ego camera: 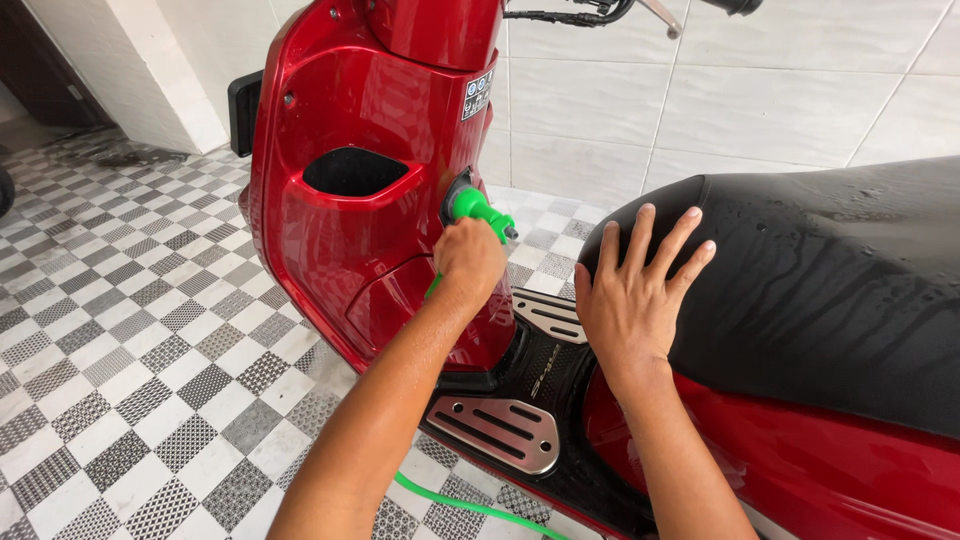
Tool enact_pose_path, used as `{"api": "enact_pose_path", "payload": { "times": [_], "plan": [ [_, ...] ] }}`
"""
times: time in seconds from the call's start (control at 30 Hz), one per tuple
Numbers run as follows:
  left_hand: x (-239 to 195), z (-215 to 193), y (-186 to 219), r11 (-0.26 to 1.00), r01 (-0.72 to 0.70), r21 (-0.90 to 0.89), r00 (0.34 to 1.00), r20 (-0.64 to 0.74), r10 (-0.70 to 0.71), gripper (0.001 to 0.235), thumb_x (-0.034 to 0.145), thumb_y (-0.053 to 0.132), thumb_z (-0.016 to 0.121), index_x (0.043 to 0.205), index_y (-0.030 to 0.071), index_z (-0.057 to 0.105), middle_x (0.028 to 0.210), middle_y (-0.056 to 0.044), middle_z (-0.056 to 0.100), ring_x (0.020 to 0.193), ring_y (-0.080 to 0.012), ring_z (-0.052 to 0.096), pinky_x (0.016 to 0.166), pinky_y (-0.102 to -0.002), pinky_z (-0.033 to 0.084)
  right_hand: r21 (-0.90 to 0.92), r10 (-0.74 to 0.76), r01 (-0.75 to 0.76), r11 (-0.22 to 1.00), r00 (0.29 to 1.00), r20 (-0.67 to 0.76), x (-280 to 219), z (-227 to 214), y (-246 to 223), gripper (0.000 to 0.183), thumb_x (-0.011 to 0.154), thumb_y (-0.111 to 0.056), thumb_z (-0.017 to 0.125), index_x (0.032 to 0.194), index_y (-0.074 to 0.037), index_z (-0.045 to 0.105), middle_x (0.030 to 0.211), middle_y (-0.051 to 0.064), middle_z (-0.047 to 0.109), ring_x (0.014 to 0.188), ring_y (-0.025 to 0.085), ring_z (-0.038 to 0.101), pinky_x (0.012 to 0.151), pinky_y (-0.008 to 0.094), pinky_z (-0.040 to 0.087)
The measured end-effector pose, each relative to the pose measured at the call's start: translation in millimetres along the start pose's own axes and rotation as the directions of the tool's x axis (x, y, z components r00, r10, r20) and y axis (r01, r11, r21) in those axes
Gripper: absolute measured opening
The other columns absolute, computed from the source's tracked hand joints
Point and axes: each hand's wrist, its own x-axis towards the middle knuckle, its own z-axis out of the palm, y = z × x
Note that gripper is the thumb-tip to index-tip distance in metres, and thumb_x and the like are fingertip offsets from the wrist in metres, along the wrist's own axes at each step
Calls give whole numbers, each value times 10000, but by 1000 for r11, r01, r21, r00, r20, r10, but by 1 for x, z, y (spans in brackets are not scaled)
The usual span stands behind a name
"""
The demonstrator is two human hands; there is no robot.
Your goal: The person rinses a red scooter using a green spray nozzle attached to a hose. They systematically spray water on the front dashboard, mirrors, footrests, under-seat storage, rear license plate, and wheels. The scooter is parked on a checkered tile floor.
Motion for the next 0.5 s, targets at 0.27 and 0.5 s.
{"api": "enact_pose_path", "payload": {
  "times": [0.27,0.5],
  "plan": [
    [-78,26,-39,982,-67,-177,992,93,85,375,848,156,612,1120,-98,664,1084,-265,724,1087,-468,699,835,-583,595,20,-17,18,1000,998,-64,-2,3,-2,597,928,-586,689,1388,-205,700,1588,184,517,1540,565,202,1198,742,74],
    [-183,42,-131,874,78,-479,962,267,60,657,845,398,764,1327,4,554,1202,-265,671,1157,-490,660,945,-588,560,650,33,257,715,916,-399,8,19,-39,125,853,-146,770,976,-127,771,1155,91,655,1121,332,604,1033,496,420]
  ]
}}
